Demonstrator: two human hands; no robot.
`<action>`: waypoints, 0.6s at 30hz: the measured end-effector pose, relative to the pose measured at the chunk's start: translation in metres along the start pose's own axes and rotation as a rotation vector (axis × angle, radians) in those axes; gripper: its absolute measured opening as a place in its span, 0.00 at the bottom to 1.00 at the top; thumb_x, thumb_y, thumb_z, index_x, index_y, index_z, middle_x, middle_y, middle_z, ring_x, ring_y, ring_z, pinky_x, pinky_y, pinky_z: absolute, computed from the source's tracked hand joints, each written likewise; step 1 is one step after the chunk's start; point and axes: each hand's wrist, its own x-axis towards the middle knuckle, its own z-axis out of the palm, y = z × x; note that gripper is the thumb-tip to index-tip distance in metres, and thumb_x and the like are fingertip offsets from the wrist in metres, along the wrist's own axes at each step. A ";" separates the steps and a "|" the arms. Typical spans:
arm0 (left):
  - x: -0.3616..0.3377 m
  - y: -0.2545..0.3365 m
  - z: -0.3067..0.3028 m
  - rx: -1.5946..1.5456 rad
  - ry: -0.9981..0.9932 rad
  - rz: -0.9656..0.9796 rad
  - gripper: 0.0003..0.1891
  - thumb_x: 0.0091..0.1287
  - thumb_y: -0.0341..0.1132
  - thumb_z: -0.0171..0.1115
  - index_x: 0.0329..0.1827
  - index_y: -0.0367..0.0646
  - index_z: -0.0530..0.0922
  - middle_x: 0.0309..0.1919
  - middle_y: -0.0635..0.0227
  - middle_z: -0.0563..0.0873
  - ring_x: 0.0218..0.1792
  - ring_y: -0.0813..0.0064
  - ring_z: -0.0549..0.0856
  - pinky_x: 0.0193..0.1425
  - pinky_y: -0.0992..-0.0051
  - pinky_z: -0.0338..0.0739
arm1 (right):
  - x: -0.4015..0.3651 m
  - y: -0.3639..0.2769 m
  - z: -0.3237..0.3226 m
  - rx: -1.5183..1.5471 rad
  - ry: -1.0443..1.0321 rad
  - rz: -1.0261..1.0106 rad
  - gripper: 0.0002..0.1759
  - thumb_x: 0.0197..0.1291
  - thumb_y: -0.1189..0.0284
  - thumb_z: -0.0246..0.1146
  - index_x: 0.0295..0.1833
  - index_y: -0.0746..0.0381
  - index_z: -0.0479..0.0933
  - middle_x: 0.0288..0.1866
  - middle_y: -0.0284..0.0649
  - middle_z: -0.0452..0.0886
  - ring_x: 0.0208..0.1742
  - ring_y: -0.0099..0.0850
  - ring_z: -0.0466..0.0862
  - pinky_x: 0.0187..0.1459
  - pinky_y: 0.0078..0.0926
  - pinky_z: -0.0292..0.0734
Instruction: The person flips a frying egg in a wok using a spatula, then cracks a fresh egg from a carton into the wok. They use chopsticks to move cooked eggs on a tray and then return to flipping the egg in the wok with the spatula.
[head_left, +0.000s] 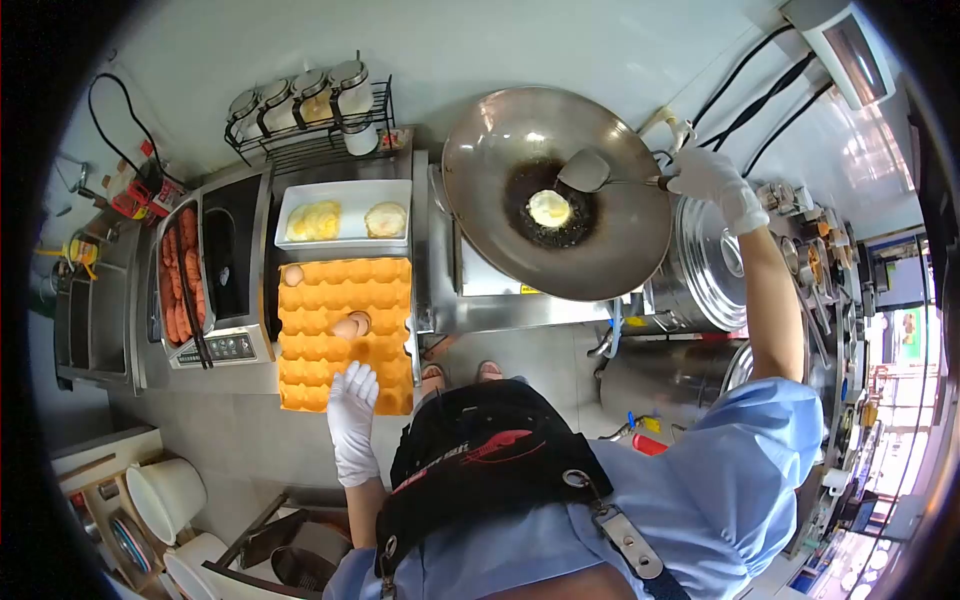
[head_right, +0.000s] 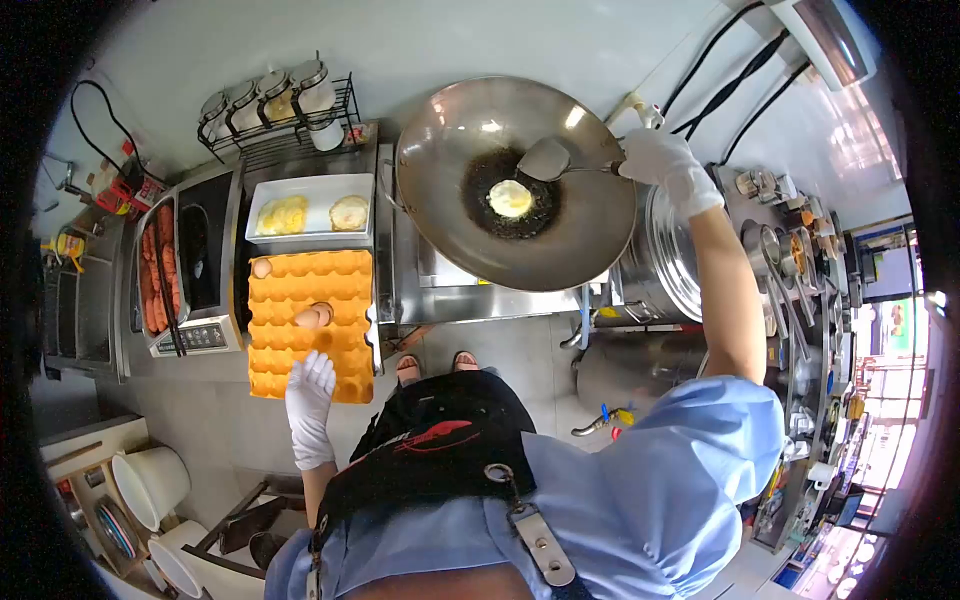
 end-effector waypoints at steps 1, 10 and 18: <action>0.004 -0.002 0.006 0.000 -0.027 -0.003 0.27 0.71 0.49 0.43 0.63 0.37 0.65 0.59 0.57 0.72 0.59 0.65 0.72 0.62 0.68 0.67 | -0.009 0.005 0.005 0.006 0.091 0.017 0.17 0.50 0.57 0.61 0.37 0.61 0.80 0.32 0.46 0.82 0.38 0.40 0.82 0.40 0.37 0.75; 0.006 -0.009 0.040 0.048 -0.123 -0.033 0.27 0.71 0.49 0.43 0.63 0.34 0.64 0.57 0.55 0.74 0.56 0.65 0.75 0.60 0.69 0.69 | -0.093 0.006 0.126 0.105 0.575 0.159 0.15 0.45 0.61 0.67 0.31 0.61 0.75 0.29 0.46 0.78 0.30 0.42 0.82 0.31 0.37 0.76; 0.003 -0.012 0.037 0.068 -0.091 -0.066 0.28 0.72 0.50 0.43 0.64 0.34 0.63 0.59 0.54 0.72 0.58 0.65 0.74 0.61 0.69 0.68 | -0.119 -0.036 0.177 0.134 0.792 0.212 0.13 0.46 0.64 0.66 0.32 0.59 0.71 0.31 0.41 0.72 0.30 0.38 0.77 0.26 0.35 0.72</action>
